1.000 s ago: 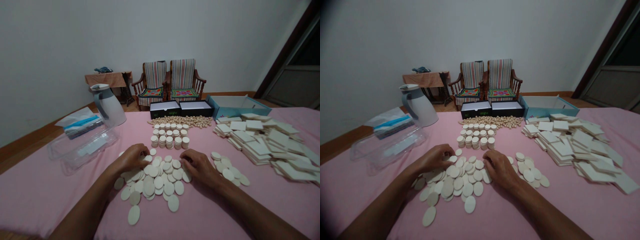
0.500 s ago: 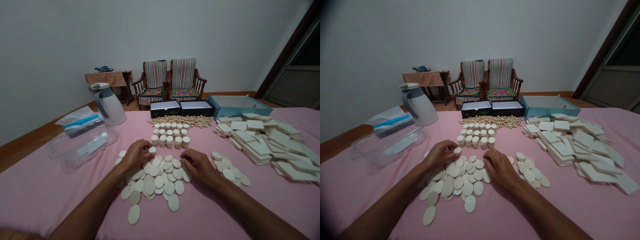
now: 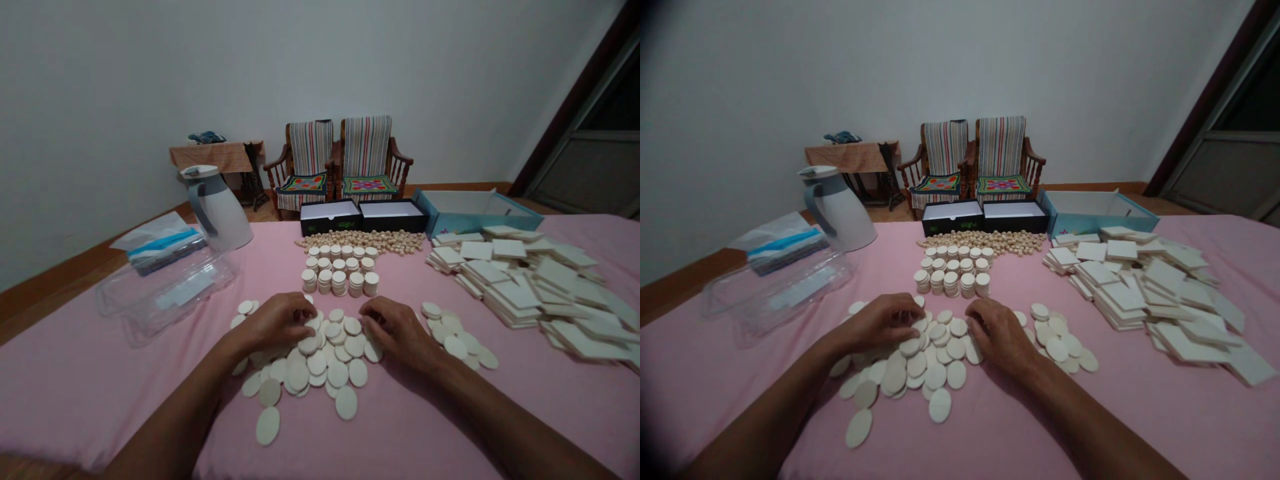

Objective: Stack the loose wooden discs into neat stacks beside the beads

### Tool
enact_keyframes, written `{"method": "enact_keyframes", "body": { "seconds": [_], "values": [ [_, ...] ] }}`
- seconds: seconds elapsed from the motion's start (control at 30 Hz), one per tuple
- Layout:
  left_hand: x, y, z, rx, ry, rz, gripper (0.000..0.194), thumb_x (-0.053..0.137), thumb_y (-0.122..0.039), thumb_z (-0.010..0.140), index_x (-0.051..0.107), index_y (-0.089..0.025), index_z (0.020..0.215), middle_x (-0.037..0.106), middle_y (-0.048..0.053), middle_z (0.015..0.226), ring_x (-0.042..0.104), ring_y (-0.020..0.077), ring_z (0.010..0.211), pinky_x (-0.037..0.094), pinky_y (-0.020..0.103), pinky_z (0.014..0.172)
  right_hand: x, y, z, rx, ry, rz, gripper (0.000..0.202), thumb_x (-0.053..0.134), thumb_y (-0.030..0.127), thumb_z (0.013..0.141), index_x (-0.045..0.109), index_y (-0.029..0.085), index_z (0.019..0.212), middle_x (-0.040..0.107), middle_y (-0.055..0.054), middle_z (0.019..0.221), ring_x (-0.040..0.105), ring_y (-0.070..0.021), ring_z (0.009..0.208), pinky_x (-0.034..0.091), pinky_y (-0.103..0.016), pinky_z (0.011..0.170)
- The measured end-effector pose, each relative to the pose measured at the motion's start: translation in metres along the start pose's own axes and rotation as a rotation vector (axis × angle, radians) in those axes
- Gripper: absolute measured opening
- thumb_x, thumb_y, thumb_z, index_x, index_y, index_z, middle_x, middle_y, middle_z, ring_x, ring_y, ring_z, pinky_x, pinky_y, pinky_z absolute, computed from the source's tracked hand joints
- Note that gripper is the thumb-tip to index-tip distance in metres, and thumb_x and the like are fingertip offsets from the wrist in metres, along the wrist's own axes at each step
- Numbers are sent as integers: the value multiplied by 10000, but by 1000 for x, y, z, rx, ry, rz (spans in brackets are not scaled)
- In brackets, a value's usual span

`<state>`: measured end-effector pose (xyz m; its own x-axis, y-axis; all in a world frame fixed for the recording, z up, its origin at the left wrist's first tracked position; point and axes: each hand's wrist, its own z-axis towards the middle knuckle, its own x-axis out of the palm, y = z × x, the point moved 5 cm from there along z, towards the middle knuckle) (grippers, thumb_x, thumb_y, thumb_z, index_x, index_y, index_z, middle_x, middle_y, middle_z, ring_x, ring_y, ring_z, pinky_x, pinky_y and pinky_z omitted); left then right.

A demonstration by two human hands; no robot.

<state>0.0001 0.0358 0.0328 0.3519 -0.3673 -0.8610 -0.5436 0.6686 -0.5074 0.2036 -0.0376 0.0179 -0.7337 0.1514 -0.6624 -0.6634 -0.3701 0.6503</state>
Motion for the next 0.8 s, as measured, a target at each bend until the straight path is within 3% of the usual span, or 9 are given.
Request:
{"method": "enact_keyframes", "body": {
  "seconds": [0.33,0.57,0.7,0.8],
  "values": [
    [2,-15,0,35,57,135,304,586,-148,711,646,-211,1003,606,23,866,548,154,770,407,239,679,1,-1,1,-2,7,-5,124,468,165,848,591,179,860,602,-26,794,538,-153,734,380,-274,642],
    [7,-15,1,20,17,161,316,564,-114,689,647,-213,977,589,36,886,550,160,789,399,234,655,2,0,-1,4,-6,-8,127,455,169,858,581,181,850,595,-26,778,533,-152,723,368,-268,626],
    [-2,-8,2,-18,-76,128,227,597,-177,706,639,-190,929,586,24,831,534,142,720,393,226,619,3,-2,-2,17,-7,-17,114,465,167,858,578,183,851,591,-23,783,529,-150,731,360,-267,632],
    [-15,4,2,-86,-248,100,254,593,-202,724,636,-181,974,591,26,832,537,136,707,406,232,632,4,-2,-1,9,8,-14,114,467,157,854,578,181,861,594,-27,801,532,-153,753,361,-266,638]
  ]
}}
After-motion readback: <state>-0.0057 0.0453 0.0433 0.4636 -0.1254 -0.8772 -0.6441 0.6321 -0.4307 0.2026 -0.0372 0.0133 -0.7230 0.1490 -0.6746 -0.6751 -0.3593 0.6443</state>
